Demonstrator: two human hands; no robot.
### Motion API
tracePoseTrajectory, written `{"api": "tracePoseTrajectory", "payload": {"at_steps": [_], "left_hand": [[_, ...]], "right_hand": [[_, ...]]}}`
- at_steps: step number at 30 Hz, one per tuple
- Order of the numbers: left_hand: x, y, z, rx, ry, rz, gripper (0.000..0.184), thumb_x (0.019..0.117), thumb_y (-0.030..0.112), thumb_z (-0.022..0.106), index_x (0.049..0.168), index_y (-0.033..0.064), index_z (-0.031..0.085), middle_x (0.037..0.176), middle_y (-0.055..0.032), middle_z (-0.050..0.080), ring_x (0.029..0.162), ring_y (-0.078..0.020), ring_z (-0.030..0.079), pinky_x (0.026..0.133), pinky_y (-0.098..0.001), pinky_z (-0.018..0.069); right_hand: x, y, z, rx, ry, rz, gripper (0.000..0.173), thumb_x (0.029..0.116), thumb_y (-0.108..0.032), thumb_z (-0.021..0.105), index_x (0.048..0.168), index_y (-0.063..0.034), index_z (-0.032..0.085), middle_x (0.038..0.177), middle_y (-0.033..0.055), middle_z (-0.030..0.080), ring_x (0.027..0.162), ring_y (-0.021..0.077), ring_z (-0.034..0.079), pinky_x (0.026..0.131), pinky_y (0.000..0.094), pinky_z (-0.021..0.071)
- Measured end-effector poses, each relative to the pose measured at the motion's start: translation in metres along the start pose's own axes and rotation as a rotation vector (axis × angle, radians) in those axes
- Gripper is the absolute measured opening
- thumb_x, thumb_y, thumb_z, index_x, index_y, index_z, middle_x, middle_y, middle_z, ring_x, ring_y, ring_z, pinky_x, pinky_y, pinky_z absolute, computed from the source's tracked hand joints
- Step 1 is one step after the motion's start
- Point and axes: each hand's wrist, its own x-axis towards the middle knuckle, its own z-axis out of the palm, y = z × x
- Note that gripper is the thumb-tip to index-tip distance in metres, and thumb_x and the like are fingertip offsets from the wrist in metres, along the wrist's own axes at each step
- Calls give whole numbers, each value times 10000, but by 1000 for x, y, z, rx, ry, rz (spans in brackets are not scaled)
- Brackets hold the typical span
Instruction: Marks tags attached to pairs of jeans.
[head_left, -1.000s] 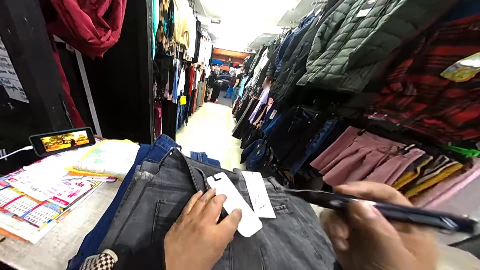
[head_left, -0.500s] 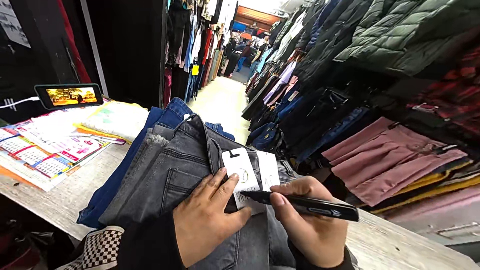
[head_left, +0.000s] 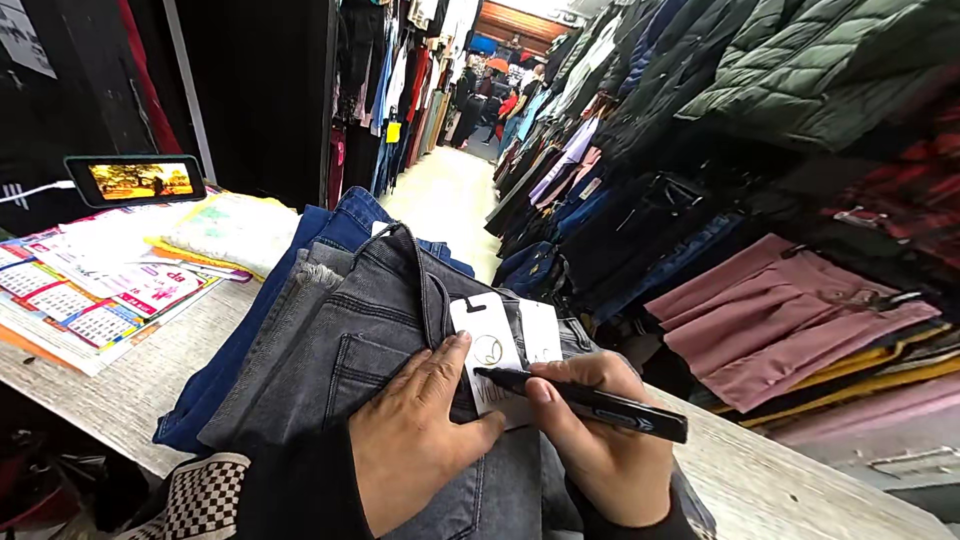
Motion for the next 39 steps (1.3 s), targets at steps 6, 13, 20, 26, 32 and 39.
{"api": "tracePoseTrajectory", "payload": {"at_steps": [6, 13, 20, 26, 32, 39], "left_hand": [[0, 0, 1, -6, 4, 5, 347, 938, 112, 645, 1220, 286, 746, 1465, -351, 473, 1390, -449, 489, 1107, -490, 477], [0, -1, 1, -3, 11, 9, 314, 956, 127, 633, 1201, 283, 753, 1451, -349, 487, 1392, -443, 488, 1113, -491, 470], [-1, 0, 0, 16, -3, 10, 331, 954, 131, 633, 1224, 292, 738, 1474, -346, 465, 1406, -436, 475, 1123, -482, 462], [-1, -1, 0, 11, -8, 18, 326, 949, 133, 641, 1215, 289, 743, 1488, -342, 452, 1420, -436, 457, 1137, -489, 447], [-1, -1, 1, 18, 5, 17, 308, 952, 135, 634, 1197, 286, 746, 1478, -340, 463, 1414, -435, 463, 1131, -491, 454], [-1, -1, 0, 2, -3, 6, 311, 941, 134, 650, 1193, 284, 754, 1480, -341, 461, 1421, -427, 459, 1136, -486, 450]], "right_hand": [[0, 3, 4, 11, 34, 29, 188, 932, -231, 724, 1042, -87, 674, 832, -21, 697, 610, 64, 635, 536, 227, 563], [1, 1, 0, -17, 28, -2, 138, 928, -234, 705, 955, -105, 667, 765, -44, 677, 564, 34, 604, 492, 199, 526], [1, 1, -4, -51, 41, -49, 113, 883, -211, 709, 859, -113, 660, 733, -64, 662, 618, 5, 616, 551, 163, 521], [1, 0, -6, -58, 22, -57, 104, 868, -199, 705, 831, -112, 660, 719, -63, 657, 611, 4, 612, 539, 160, 510], [0, -1, -2, -6, -16, -61, 104, 877, -212, 713, 849, -121, 672, 735, -66, 673, 629, 3, 626, 560, 166, 528], [3, 3, -15, -58, 41, -27, 85, 869, -188, 703, 854, -117, 660, 732, -63, 663, 593, 13, 610, 518, 168, 513]]}}
